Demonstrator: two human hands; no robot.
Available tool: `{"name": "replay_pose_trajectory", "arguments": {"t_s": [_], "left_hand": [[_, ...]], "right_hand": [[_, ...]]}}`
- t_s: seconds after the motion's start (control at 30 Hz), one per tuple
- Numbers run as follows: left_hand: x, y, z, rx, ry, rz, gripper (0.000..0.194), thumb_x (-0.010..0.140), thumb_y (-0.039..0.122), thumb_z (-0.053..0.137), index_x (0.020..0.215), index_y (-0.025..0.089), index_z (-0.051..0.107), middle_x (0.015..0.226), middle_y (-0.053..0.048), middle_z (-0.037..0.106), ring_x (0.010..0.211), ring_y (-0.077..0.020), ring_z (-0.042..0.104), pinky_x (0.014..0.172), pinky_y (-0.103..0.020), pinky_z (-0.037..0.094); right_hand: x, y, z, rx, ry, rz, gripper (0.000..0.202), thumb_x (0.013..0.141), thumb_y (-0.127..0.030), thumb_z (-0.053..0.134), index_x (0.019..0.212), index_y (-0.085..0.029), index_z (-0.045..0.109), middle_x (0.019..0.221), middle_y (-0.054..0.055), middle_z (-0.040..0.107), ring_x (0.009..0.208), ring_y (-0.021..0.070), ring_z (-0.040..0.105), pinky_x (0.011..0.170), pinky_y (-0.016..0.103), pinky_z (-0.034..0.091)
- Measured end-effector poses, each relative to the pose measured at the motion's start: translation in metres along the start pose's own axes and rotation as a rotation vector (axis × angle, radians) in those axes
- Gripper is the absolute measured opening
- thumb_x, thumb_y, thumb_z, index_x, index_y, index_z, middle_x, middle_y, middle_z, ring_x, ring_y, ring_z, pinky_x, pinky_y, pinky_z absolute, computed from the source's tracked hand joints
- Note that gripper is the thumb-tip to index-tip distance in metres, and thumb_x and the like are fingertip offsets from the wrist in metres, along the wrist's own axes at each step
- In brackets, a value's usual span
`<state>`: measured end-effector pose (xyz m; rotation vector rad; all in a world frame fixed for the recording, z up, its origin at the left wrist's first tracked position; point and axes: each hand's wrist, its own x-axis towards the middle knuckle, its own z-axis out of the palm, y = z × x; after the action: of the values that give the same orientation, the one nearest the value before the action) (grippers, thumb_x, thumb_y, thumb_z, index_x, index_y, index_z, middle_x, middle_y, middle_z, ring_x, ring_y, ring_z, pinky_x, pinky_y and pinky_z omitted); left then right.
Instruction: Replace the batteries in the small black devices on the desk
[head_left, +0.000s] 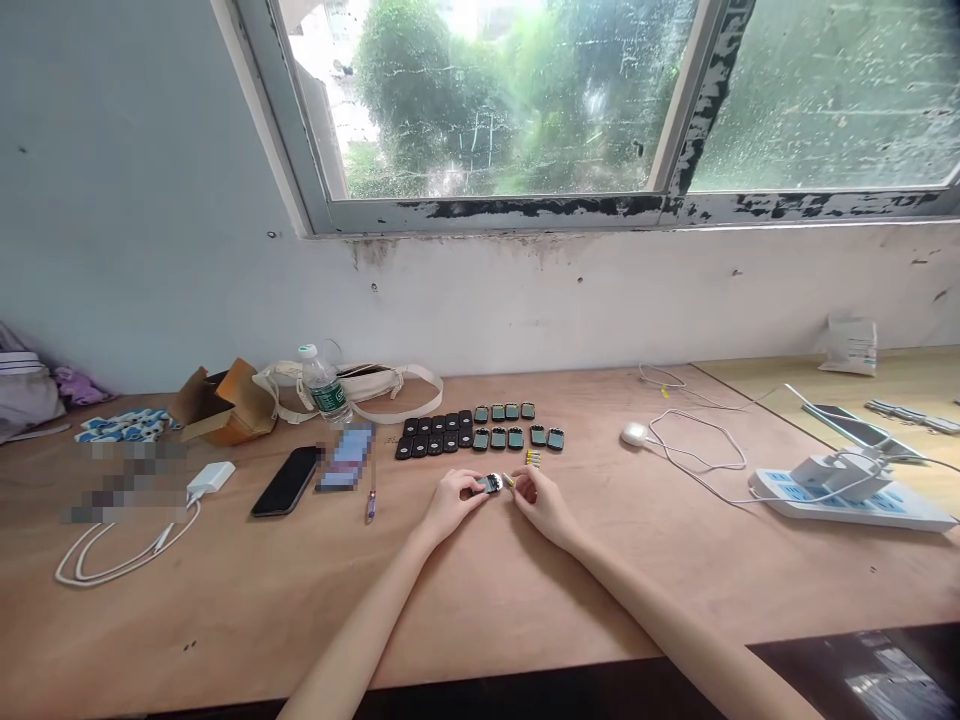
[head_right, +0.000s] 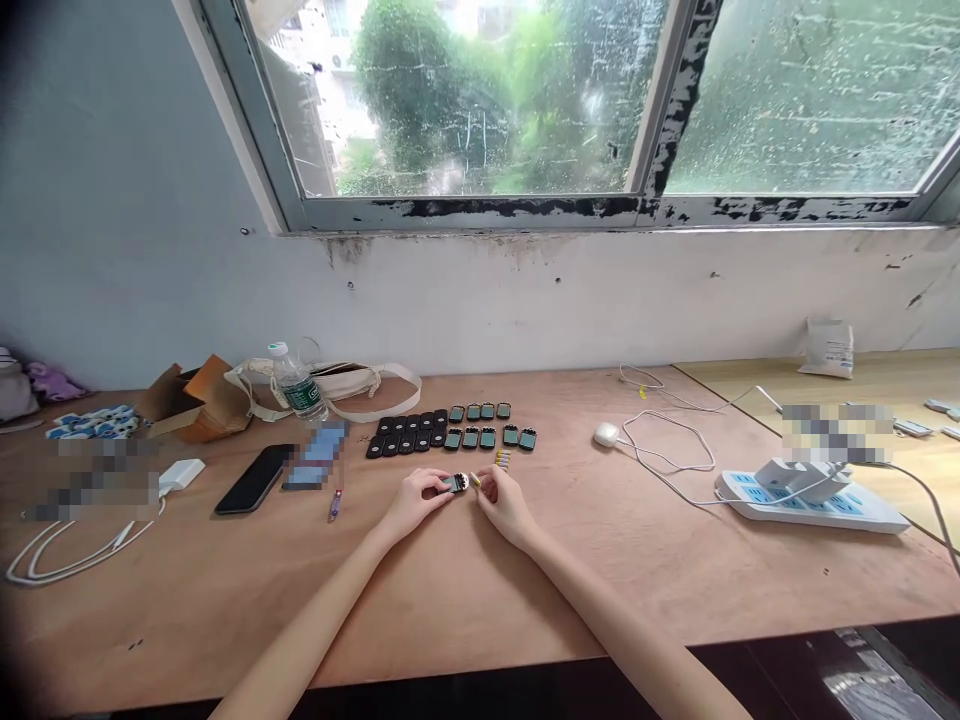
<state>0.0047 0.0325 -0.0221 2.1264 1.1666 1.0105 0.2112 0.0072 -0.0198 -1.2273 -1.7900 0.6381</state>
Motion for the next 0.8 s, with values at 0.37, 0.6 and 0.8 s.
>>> {"name": "replay_pose_trajectory", "arguments": {"t_s": [0.37,0.6,0.8], "left_hand": [[-0.001,0.003,-0.003,-0.002,-0.006,-0.006,0.009,0.076,0.028,0.067,0.071,0.020,0.067,0.102,-0.005,0.069,0.097,-0.0219,0.058,0.087,-0.036,0.045],[-0.001,0.002,-0.003,-0.015,-0.017,-0.003,0.011,0.077,0.029,0.067,0.072,0.020,0.066,0.102,-0.006,0.069,0.098,-0.0225,0.058,0.089,-0.038,0.044],[-0.001,0.008,-0.005,-0.010,-0.019,-0.011,0.012,0.077,0.031,0.066,0.070,0.021,0.066,0.103,-0.006,0.068,0.098,-0.0230,0.058,0.088,-0.038,0.044]], "right_hand": [[0.007,-0.005,0.006,-0.470,0.016,-0.255,0.027,0.092,-0.015,0.036,0.102,-0.021,0.059,0.112,0.010,0.055,0.104,0.0242,0.048,0.089,0.041,0.044],[0.020,0.011,0.001,-0.655,0.111,-0.138,0.025,0.088,-0.016,0.042,0.105,-0.019,0.060,0.119,0.012,0.054,0.103,0.0285,0.045,0.089,0.046,0.040],[0.022,0.015,-0.005,-0.685,0.101,-0.121,0.018,0.088,-0.019,0.045,0.091,-0.021,0.063,0.120,0.012,0.053,0.101,0.0294,0.043,0.086,0.047,0.041]]}}
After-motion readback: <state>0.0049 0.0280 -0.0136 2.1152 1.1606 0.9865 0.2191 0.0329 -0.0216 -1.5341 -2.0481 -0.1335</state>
